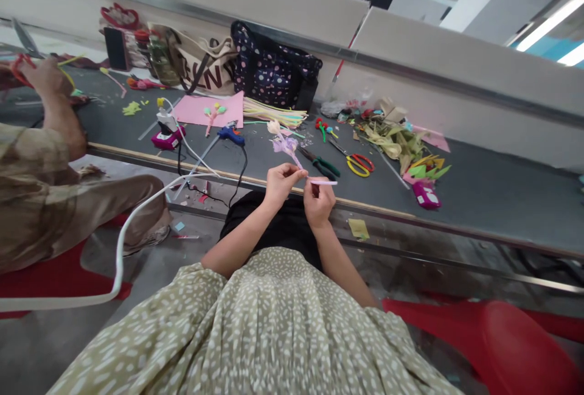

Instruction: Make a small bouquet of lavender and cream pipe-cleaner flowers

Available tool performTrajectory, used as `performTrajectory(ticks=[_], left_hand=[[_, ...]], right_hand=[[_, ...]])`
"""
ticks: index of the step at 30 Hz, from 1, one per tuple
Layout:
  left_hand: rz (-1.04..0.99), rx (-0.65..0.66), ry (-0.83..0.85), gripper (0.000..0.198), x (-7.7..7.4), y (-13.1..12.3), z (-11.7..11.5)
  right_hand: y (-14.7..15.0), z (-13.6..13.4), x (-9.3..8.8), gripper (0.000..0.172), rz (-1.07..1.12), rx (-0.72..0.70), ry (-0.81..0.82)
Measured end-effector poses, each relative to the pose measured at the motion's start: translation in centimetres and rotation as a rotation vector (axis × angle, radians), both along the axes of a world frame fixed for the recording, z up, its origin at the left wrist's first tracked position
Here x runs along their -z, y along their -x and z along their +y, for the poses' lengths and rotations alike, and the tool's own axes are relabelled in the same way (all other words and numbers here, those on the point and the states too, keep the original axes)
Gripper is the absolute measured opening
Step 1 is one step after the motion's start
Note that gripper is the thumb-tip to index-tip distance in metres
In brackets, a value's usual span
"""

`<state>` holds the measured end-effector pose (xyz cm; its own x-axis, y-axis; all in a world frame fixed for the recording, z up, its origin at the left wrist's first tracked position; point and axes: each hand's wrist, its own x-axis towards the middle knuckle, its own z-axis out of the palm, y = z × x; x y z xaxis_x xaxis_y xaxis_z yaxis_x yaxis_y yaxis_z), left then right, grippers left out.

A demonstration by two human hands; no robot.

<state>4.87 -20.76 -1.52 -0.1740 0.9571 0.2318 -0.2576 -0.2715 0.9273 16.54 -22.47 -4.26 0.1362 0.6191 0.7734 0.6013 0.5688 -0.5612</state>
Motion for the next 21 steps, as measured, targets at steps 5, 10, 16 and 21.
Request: performTrajectory(ticks=[5,10,16,21], left_hand=[[-0.145,0.068,0.037,0.026,-0.3,-0.5,-0.2],[-0.207,0.092,0.046,0.023,-0.6,-0.6,-0.5],[-0.24,0.121,0.027,0.022,-0.9,-0.6,-0.6],[-0.232,0.121,0.005,0.023,-1.0,-0.5,-0.6]], right_hand=[[-0.9,0.1,0.4,0.014,-0.166,-0.058,-0.038],[-1.0,-0.2,0.0,0.015,-0.153,-0.071,-0.016],[-0.3,-0.4,-0.5,0.016,-0.034,-0.011,0.035],[0.3,-0.7,-1.2,0.018,0.182,-0.037,0.132]])
